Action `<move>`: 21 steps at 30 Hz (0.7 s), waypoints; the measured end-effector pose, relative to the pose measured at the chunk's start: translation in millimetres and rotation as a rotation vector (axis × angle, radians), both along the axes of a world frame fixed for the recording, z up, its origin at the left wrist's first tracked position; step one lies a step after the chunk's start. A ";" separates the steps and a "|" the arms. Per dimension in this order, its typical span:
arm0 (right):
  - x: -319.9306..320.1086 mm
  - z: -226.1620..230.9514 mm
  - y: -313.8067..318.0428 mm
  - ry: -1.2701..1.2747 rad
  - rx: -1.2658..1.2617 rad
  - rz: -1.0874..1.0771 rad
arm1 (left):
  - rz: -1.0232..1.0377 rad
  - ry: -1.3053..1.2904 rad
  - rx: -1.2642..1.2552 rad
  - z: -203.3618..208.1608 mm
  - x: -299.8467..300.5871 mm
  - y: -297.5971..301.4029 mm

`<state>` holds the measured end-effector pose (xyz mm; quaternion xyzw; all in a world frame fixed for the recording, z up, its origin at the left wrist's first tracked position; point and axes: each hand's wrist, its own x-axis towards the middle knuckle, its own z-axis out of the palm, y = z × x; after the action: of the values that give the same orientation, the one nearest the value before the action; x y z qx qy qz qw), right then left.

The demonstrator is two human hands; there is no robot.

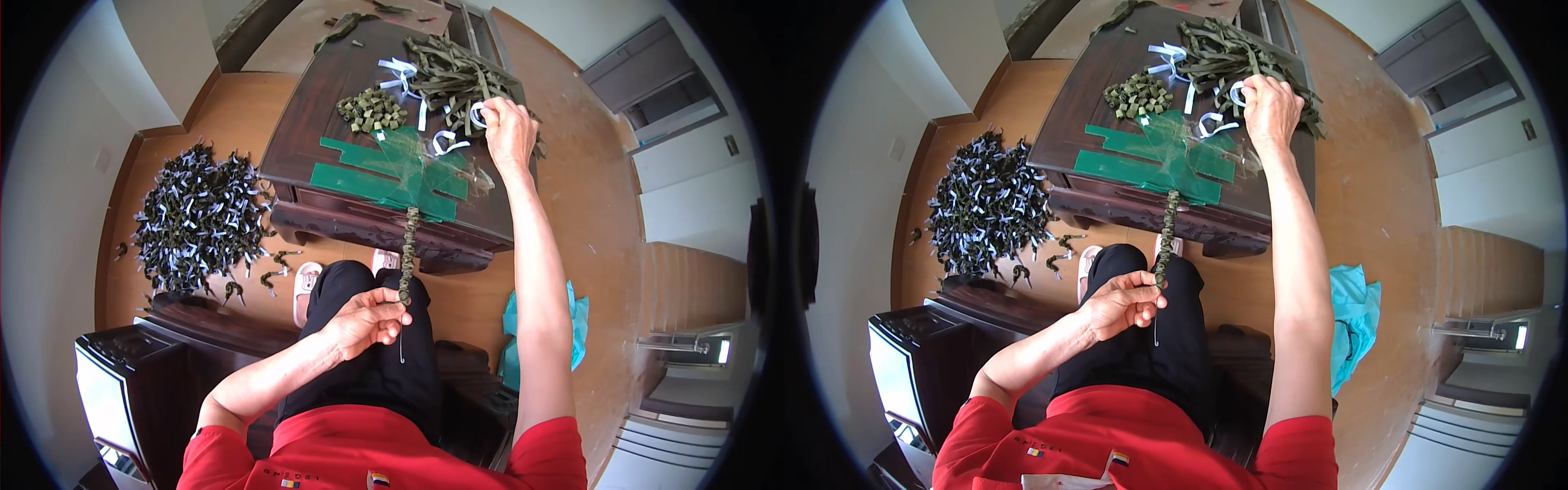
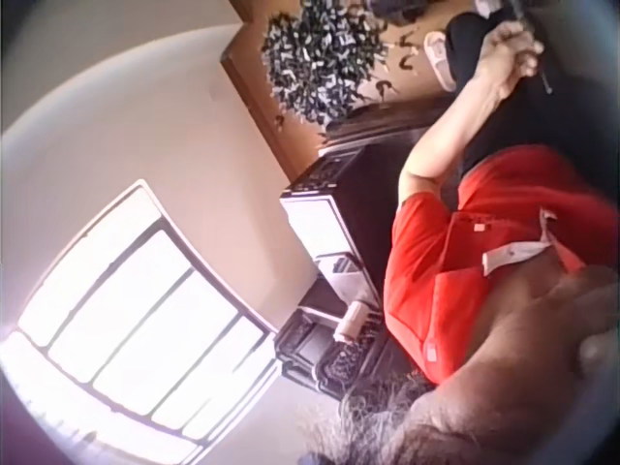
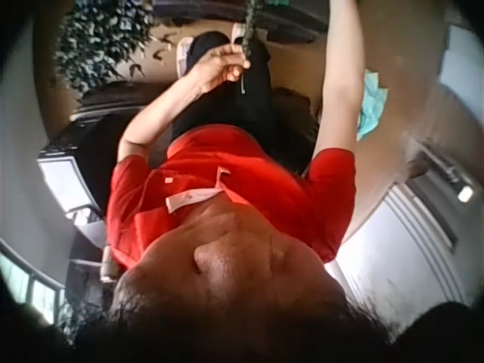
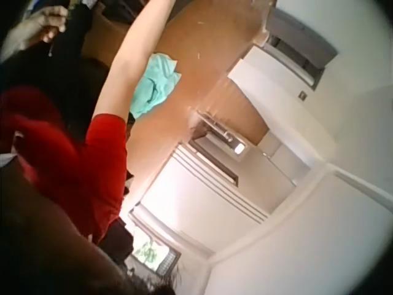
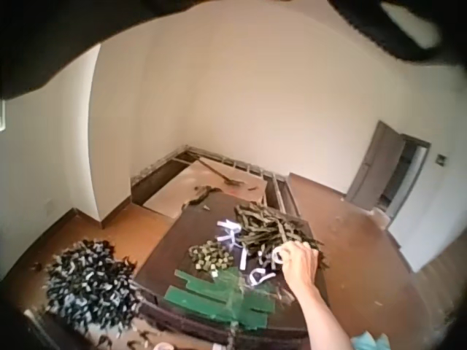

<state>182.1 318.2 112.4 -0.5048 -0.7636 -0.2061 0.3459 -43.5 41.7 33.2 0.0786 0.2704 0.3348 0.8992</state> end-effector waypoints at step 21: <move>-30.4 -69.6 -336.1 0.592 -0.898 0.101 | -0.033 0.103 0.119 -42.2 17.4 -35.9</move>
<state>151.7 -17.8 42.8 -0.6021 -0.6699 0.3084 0.3058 -26.2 5.8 -9.1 0.1534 0.2945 0.3309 0.8833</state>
